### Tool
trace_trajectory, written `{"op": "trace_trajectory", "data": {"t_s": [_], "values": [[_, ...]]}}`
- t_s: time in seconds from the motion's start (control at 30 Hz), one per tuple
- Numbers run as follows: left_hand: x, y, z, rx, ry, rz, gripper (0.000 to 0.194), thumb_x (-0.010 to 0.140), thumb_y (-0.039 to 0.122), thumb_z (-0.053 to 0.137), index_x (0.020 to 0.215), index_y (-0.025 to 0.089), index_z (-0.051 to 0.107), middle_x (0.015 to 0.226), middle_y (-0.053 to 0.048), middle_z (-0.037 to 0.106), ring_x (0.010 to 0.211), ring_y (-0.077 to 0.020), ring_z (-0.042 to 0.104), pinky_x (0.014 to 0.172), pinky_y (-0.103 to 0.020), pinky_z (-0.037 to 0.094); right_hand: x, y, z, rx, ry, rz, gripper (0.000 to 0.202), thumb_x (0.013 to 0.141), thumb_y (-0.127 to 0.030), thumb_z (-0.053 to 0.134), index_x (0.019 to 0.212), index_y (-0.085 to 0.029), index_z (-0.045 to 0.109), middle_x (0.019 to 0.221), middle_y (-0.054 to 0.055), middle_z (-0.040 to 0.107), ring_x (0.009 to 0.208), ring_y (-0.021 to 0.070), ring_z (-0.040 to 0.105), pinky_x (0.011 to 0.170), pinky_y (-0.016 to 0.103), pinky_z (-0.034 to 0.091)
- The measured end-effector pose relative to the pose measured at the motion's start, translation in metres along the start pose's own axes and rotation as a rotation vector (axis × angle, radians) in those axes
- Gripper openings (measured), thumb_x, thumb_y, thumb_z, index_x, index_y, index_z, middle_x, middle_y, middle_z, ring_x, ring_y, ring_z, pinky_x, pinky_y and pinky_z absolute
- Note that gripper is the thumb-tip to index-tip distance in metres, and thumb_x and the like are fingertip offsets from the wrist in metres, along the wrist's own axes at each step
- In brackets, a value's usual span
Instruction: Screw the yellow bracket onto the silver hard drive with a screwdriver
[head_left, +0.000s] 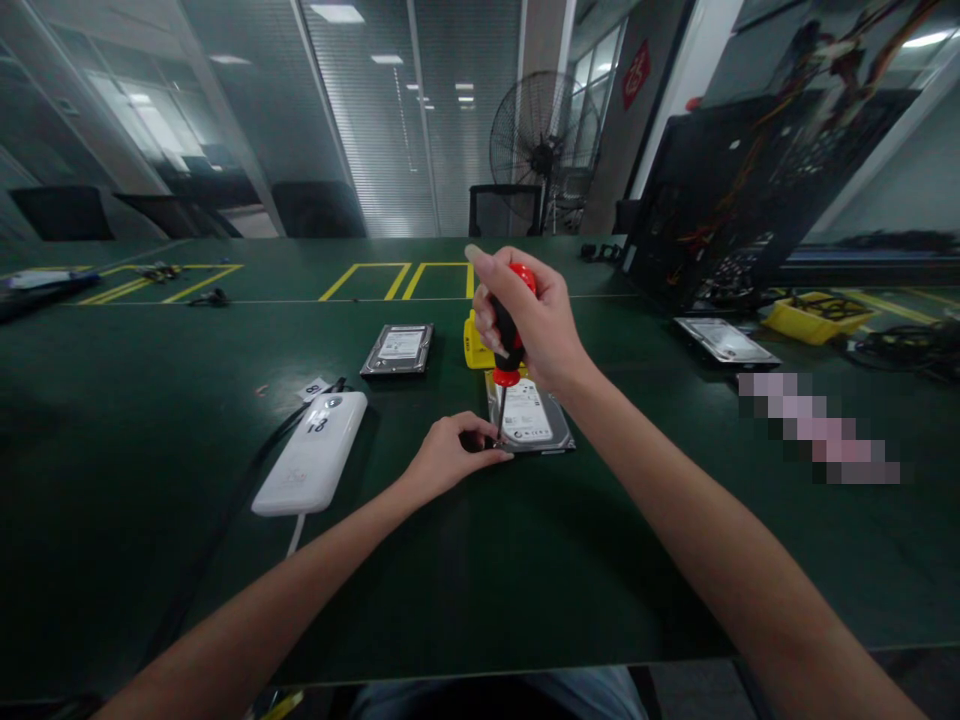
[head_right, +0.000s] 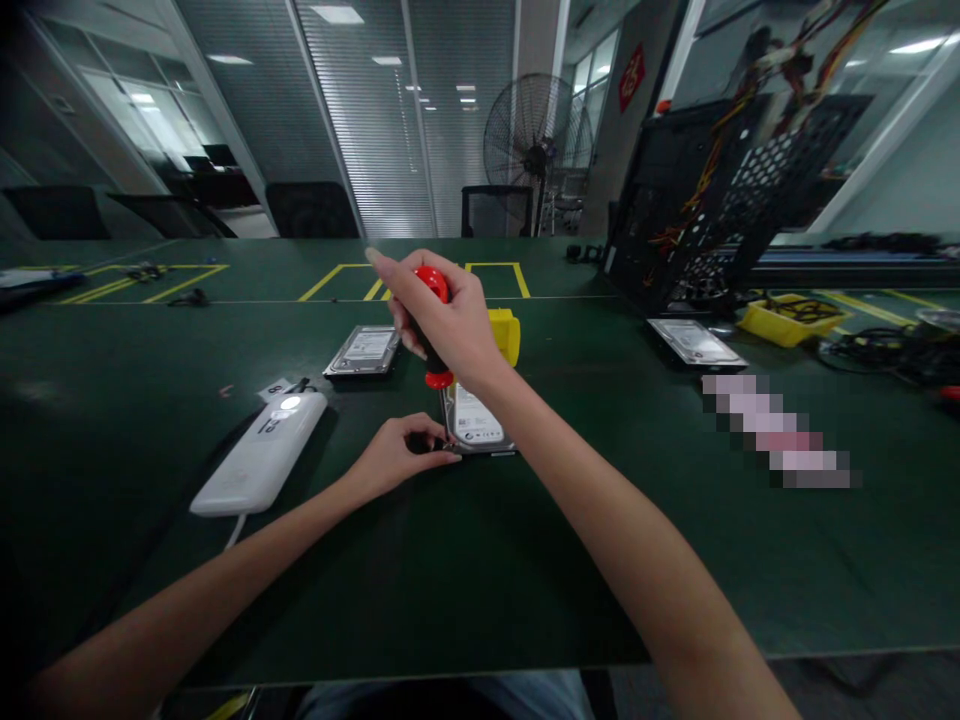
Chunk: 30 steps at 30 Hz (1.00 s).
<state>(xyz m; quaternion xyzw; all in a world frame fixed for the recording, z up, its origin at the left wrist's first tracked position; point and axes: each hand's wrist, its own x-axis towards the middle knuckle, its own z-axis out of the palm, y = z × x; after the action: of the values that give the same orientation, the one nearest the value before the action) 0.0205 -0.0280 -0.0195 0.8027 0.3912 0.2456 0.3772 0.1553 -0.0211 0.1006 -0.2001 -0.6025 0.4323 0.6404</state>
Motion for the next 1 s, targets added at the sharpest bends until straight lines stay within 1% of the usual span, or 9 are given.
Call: {"op": "trace_trajectory", "data": {"t_s": [0.27, 0.5, 0.83, 1.0], "values": [[-0.0001, 0.0037, -0.0022, -0.002, -0.028, -0.015, 0.035, 0.072, 0.045, 0.069, 0.092, 0.017, 0.069, 0.088, -0.004, 0.063, 0.077, -0.0169, 0.055, 0.067, -0.029, 0.041, -0.0017, -0.0025, 0.0004, -0.005, -0.080, 0.026, 0.035, 0.080, -0.049, 0.059, 0.067, -0.020, 0.043, 0.051, -0.009, 0.044, 0.039, 0.0021, 0.038, 0.036, 0.018, 0.029], [0.0019, -0.0017, -0.0006, -0.012, -0.035, -0.020, 0.038, 0.071, 0.047, 0.069, 0.094, 0.017, 0.069, 0.087, -0.004, 0.064, 0.077, -0.0170, 0.055, 0.068, -0.029, 0.041, -0.0019, -0.0035, 0.0004, 0.012, -0.136, 0.032, 0.037, 0.080, -0.050, 0.058, 0.066, -0.020, 0.041, 0.050, -0.009, 0.043, 0.039, 0.0018, 0.038, 0.036, 0.017, 0.029], [0.0017, 0.0005, -0.0007, 0.001, -0.035, -0.027, 0.037, 0.071, 0.048, 0.069, 0.092, 0.017, 0.069, 0.085, -0.003, 0.063, 0.075, -0.0165, 0.054, 0.067, -0.028, 0.040, -0.0010, -0.0031, 0.0010, 0.040, -0.107, 0.036, 0.037, 0.079, -0.050, 0.059, 0.066, -0.020, 0.042, 0.049, -0.009, 0.043, 0.037, 0.0017, 0.038, 0.035, 0.018, 0.027], [0.0013, 0.0013, -0.0009, -0.020, -0.038, -0.022, 0.035, 0.072, 0.047, 0.069, 0.092, 0.017, 0.069, 0.086, -0.003, 0.064, 0.075, -0.0167, 0.055, 0.067, -0.028, 0.040, -0.0006, -0.0030, 0.0007, 0.043, -0.117, 0.038, 0.039, 0.079, -0.052, 0.057, 0.065, -0.020, 0.041, 0.049, -0.009, 0.044, 0.036, 0.0015, 0.037, 0.034, 0.018, 0.027]]}}
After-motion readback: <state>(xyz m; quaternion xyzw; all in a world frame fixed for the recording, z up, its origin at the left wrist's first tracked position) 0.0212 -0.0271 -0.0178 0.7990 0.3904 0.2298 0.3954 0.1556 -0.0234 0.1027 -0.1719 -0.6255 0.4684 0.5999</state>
